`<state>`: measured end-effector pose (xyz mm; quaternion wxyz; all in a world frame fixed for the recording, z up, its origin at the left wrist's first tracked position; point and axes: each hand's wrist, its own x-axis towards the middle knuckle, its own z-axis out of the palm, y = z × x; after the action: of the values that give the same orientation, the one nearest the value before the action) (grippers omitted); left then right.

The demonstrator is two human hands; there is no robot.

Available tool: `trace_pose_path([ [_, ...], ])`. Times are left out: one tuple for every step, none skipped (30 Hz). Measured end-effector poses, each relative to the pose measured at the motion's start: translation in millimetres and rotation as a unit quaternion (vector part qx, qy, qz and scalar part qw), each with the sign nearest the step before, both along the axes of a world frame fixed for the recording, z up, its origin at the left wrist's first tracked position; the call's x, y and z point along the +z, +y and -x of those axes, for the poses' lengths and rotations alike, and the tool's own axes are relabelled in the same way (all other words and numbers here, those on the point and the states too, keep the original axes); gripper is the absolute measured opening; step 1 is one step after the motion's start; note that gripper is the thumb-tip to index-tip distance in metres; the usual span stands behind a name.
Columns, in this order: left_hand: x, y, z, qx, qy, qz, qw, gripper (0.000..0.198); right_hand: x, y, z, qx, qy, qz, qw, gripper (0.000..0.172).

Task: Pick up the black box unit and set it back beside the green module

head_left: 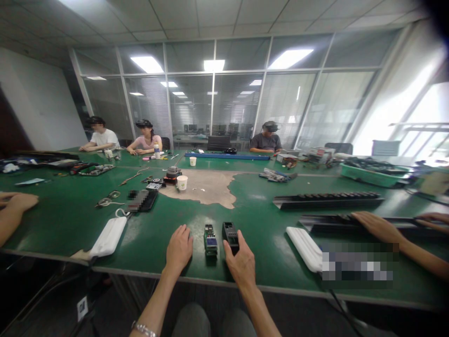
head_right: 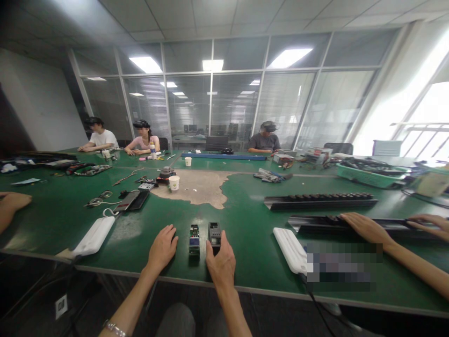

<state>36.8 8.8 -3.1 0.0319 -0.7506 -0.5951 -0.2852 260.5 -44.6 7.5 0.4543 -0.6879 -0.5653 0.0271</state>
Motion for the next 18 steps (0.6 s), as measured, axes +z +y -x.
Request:
trace_pose_path([
  [0.1,-0.1,-0.1,0.0,0.001,0.0,1.0,0.041,-1.5,0.1,0.0,0.001,-0.005,-0.001,1.0,0.076],
  [0.0,-0.1,-0.2,-0.001,0.003,0.0,1.0,0.041,-3.1,0.1,0.0,0.002,-0.011,-0.005,1.0,0.075],
  [-0.2,-0.1,-0.2,-0.001,0.005,0.0,1.0,0.041,-4.5,0.2,0.1,0.003,-0.017,-0.01,1.0,0.075],
  [-0.4,0.0,-0.3,-0.001,0.006,-0.001,1.0,0.04,-5.8,0.3,0.2,0.005,-0.024,-0.016,1.0,0.074],
  [-0.8,0.1,-0.3,-0.001,0.006,-0.003,1.0,0.04,-6.8,0.4,0.3,0.007,-0.03,-0.023,0.999,0.073],
  [-1.1,0.2,-0.3,-0.002,0.005,-0.004,1.0,0.04,-7.5,0.4,0.6,0.01,-0.034,-0.031,0.999,0.073],
  [-1.4,0.3,-0.2,-0.002,0.002,-0.006,1.0,0.04,-8.0,0.4,0.8,0.013,-0.037,-0.039,0.998,0.073],
  [-1.6,0.3,-0.2,-0.003,-0.002,-0.008,1.0,0.04,-8.1,0.4,1.0,0.015,-0.038,-0.048,0.998,0.074],
  [-1.7,0.3,-0.1,-0.003,-0.006,-0.009,1.0,0.04,-8.0,0.2,1.1,0.017,-0.038,-0.057,0.998,0.075],
  [-1.7,0.3,-0.1,-0.004,-0.009,-0.009,1.0,0.04,-7.7,-0.1,1.1,0.018,-0.036,-0.065,0.997,0.077],
  [-1.7,0.4,0.0,-0.004,-0.011,-0.008,1.0,0.039,-7.4,-0.4,0.8,0.018,-0.033,-0.072,0.997,0.078],
  [-1.6,0.4,0.1,-0.004,-0.012,-0.007,1.0,0.039,-7.1,-0.8,0.3,0.018,-0.029,-0.077,0.996,0.079],
  [-1.6,0.5,0.2,-0.004,-0.01,-0.005,1.0,0.039,-6.9,-1.2,-0.5,0.017,-0.025,-0.079,0.996,0.079],
  [-1.6,0.6,0.2,-0.004,-0.007,-0.003,1.0,0.04,-6.9,-1.6,-1.4,0.017,-0.02,-0.078,0.997,0.079],
  [-1.6,0.8,0.2,-0.004,-0.004,0.0,1.0,0.04,-7.1,-2.0,-2.4,0.017,-0.014,-0.077,0.997,0.08],
  [-1.6,0.9,0.3,-0.004,-0.002,0.002,1.0,0.041,-7.4,-2.2,-3.4,0.018,-0.008,-0.074,0.997,0.08],
  [-1.7,1.0,0.3,-0.004,-0.002,0.003,1.0,0.041,-7.7,-2.4,-4.2,0.018,-0.002,-0.07,0.997,0.079],
  [-1.9,1.0,0.3,-0.005,-0.002,0.004,1.0,0.041,-7.9,-2.6,-4.8,0.019,0.002,-0.066,0.998,0.079],
])
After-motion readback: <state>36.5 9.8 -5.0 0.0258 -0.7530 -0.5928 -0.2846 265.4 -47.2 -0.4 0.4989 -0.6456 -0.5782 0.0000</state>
